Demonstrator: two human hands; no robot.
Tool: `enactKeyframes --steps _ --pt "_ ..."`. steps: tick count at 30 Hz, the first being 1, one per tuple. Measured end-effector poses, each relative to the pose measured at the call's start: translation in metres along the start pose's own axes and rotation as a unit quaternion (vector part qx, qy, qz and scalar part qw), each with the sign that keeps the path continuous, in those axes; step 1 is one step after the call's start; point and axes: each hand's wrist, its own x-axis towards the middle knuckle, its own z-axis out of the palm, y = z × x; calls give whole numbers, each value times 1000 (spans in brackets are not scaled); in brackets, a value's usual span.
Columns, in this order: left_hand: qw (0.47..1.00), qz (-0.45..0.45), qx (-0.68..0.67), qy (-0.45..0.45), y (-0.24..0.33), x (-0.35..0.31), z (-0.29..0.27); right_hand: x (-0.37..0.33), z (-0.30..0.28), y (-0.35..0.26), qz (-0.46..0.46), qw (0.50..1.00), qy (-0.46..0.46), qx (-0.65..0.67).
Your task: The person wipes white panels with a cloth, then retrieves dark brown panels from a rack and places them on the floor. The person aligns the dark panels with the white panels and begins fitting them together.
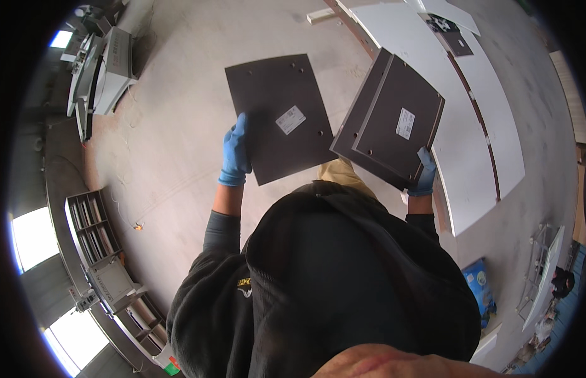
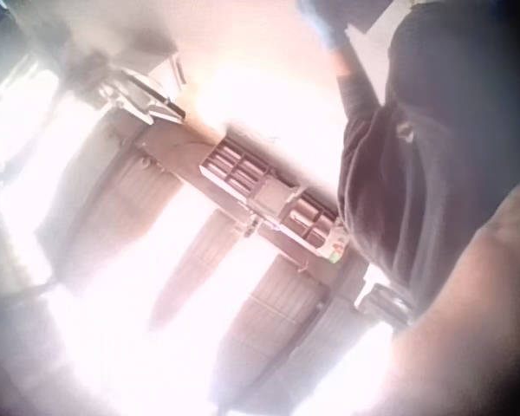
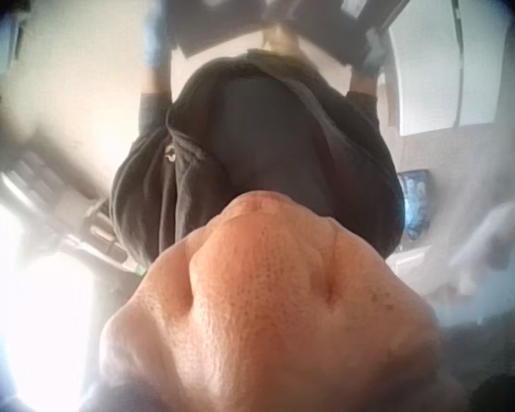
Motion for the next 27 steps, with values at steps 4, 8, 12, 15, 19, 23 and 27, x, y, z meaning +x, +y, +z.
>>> enactKeyframes --steps 4,8,12,15,19,23,27 --pt "967 -148 -207 12 20 122 -4 119 38 -2 61 997 32 -21" --pt "984 -70 -165 -8 20 256 -14 250 97 10 111 994 8 7" --pt "943 -172 -284 1 10 400 -22 369 152 36 111 991 77 -17" --pt "950 -190 -244 -40 -6 492 -17 438 179 46 128 992 22 -13" --pt "933 -243 -230 -132 -10 614 -2 504 221 63 143 985 93 35" --pt "918 -263 -205 -216 -8 750 29 577 259 82 120 986 79 90" --pt "914 -279 -126 -267 -23 864 72 640 269 88 129 961 228 88"
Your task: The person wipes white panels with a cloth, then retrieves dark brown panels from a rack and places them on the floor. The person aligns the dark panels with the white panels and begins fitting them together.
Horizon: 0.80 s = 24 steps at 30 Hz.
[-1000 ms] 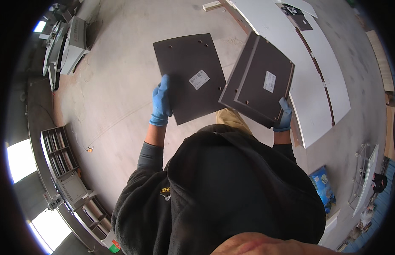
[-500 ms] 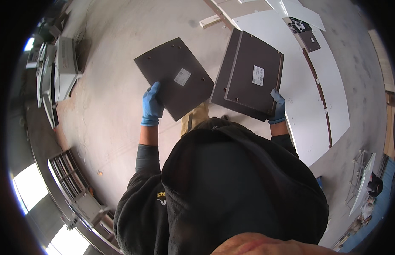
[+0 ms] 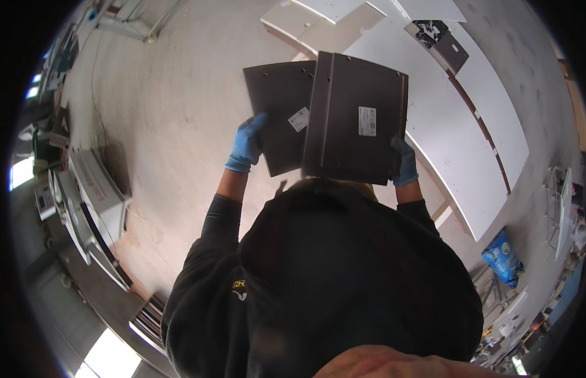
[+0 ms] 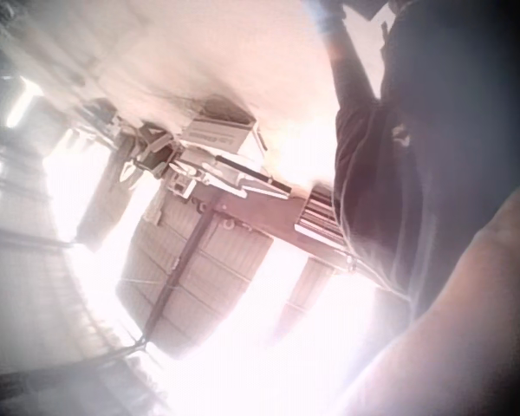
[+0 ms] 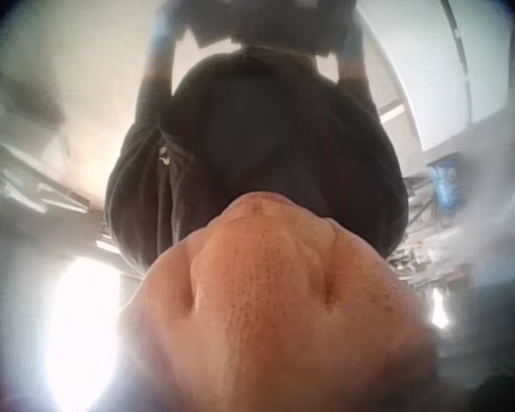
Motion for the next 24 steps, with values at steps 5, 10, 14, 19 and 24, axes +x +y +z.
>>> enactKeyframes --steps 5,10,14,19,24 --pt "976 80 203 -16 48 159 -36 103 34 -28 -44 998 -36 -3" --pt "997 -57 46 -5 133 311 -55 214 74 -57 -23 998 31 40" --pt "989 -130 69 -24 189 414 -74 278 108 -68 -6 996 79 49" --pt "975 -185 104 -65 223 574 -105 343 128 -36 -50 985 141 88" --pt "956 -241 115 -124 211 741 -155 391 168 36 -78 975 127 163"
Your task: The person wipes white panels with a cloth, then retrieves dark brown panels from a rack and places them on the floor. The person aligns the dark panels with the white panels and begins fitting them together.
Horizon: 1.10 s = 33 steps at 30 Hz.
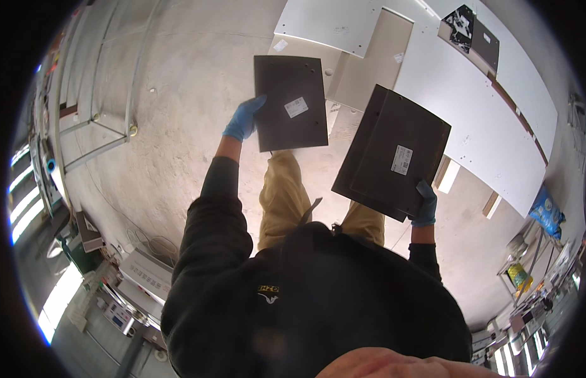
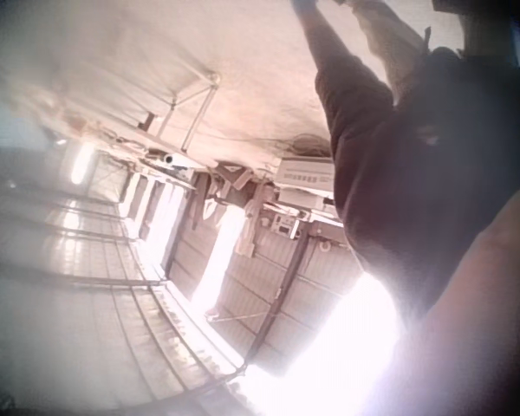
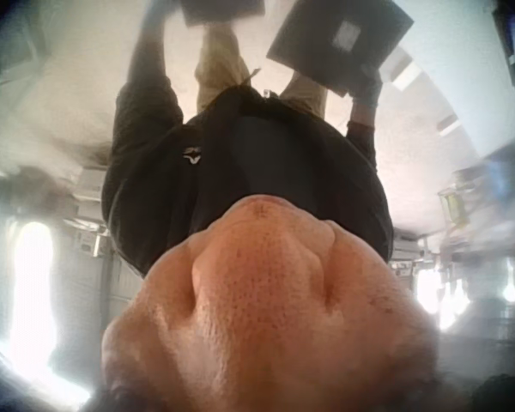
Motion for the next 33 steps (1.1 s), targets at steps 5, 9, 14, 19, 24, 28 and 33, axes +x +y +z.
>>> enactKeyframes --steps 5,9,14,19,24,28,33 --pt "998 -47 24 -33 30 94 -80 24 49 95 -37 991 125 -20" --pt "996 -56 40 -61 44 160 -124 73 57 146 -50 991 117 29" --pt "994 -37 89 -58 36 216 -176 140 47 202 -84 994 65 32" --pt "992 16 110 -65 25 262 -218 206 20 256 -103 993 8 50" --pt "983 92 126 -98 -2 308 -239 266 -26 286 -146 989 13 7" --pt "976 116 146 -112 0 324 -247 304 -30 300 -197 980 -29 -23" --pt "974 130 147 -111 -6 324 -236 305 -14 295 -227 971 37 -63"
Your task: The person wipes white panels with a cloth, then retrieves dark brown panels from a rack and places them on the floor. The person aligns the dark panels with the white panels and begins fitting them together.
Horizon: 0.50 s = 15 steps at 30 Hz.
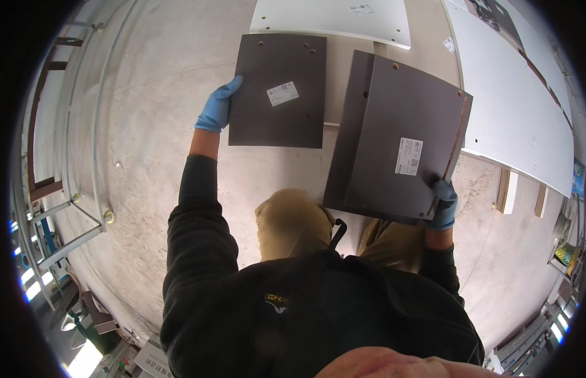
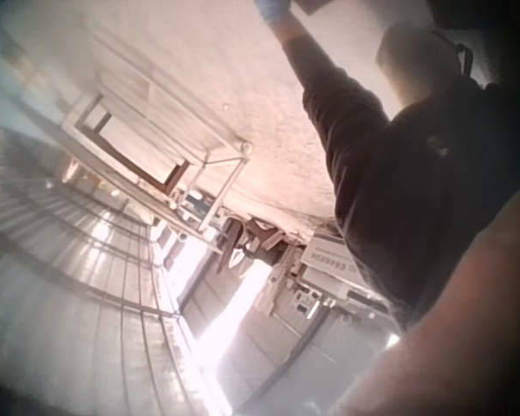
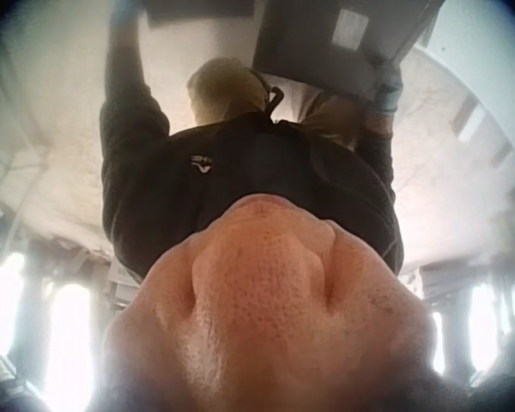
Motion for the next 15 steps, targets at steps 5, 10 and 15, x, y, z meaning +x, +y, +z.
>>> enactKeyframes --steps 5,10,15 --pt "1000 3 -4 5 0 9 5 -2 3 -1 6 999 -41 31" --pt "1000 12 -25 1 -3 9 1 1 -3 9 -16 1000 8 -8" --pt "998 5 -62 3 0 -11 30 -7 -5 -2 -15 995 -63 73"
